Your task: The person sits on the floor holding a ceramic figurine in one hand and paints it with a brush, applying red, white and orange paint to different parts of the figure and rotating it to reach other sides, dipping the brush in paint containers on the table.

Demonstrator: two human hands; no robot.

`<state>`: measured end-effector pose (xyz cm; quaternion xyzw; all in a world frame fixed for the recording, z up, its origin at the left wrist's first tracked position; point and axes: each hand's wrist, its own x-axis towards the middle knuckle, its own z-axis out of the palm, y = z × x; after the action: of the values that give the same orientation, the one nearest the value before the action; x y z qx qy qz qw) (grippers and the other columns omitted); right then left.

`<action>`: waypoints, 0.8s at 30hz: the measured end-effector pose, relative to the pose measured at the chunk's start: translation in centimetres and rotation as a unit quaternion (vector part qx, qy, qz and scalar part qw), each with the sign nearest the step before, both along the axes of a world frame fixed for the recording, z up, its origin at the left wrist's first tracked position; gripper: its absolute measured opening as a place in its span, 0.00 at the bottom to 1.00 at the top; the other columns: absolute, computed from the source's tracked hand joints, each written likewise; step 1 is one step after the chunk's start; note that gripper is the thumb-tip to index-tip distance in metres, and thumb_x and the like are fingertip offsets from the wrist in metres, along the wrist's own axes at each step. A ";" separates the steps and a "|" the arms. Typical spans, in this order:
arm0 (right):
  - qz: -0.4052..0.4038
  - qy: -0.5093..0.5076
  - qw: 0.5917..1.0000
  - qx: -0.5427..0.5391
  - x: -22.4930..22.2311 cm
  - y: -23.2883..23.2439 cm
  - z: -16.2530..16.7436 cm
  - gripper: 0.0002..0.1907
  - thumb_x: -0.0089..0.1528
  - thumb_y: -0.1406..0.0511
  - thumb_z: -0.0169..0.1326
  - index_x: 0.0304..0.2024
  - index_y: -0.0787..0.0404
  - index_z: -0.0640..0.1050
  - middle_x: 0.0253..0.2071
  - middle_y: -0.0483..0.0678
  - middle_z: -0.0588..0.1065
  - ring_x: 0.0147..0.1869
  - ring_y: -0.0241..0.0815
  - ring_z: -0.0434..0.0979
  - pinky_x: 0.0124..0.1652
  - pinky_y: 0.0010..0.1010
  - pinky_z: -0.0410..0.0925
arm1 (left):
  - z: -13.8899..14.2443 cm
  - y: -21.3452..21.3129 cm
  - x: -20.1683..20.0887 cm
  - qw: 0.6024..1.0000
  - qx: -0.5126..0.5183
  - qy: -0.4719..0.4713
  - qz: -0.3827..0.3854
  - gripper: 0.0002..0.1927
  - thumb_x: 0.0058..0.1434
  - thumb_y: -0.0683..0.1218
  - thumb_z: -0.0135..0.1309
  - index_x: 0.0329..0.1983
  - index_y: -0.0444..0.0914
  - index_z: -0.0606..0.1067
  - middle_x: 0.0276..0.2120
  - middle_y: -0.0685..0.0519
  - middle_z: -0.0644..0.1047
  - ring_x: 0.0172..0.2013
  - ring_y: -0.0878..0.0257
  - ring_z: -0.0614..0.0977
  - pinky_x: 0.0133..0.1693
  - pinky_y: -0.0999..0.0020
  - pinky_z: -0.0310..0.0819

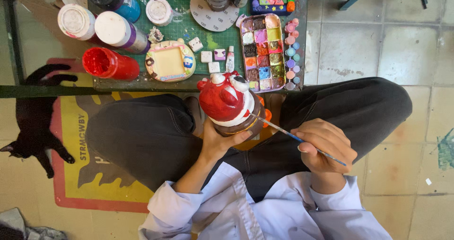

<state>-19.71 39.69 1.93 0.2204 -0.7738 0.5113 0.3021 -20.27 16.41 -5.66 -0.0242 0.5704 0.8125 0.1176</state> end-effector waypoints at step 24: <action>-0.069 -0.001 0.957 -0.283 10.3 -6.6 4.3 0.22 0.77 0.56 0.42 0.63 0.68 0.70 0.56 0.63 0.75 0.61 0.54 0.76 0.63 0.45 0.67 | 12.6 -1.5 12.1 0.987 0.135 -0.054 -0.073 0.55 0.42 0.46 0.75 0.73 0.34 0.60 0.62 0.47 0.72 0.63 0.57 0.74 0.67 0.59 0.65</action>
<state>-9.38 33.07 6.21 0.0718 -0.6106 0.6877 0.3861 -8.17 14.89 6.97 -0.0101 0.4484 0.8688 0.2098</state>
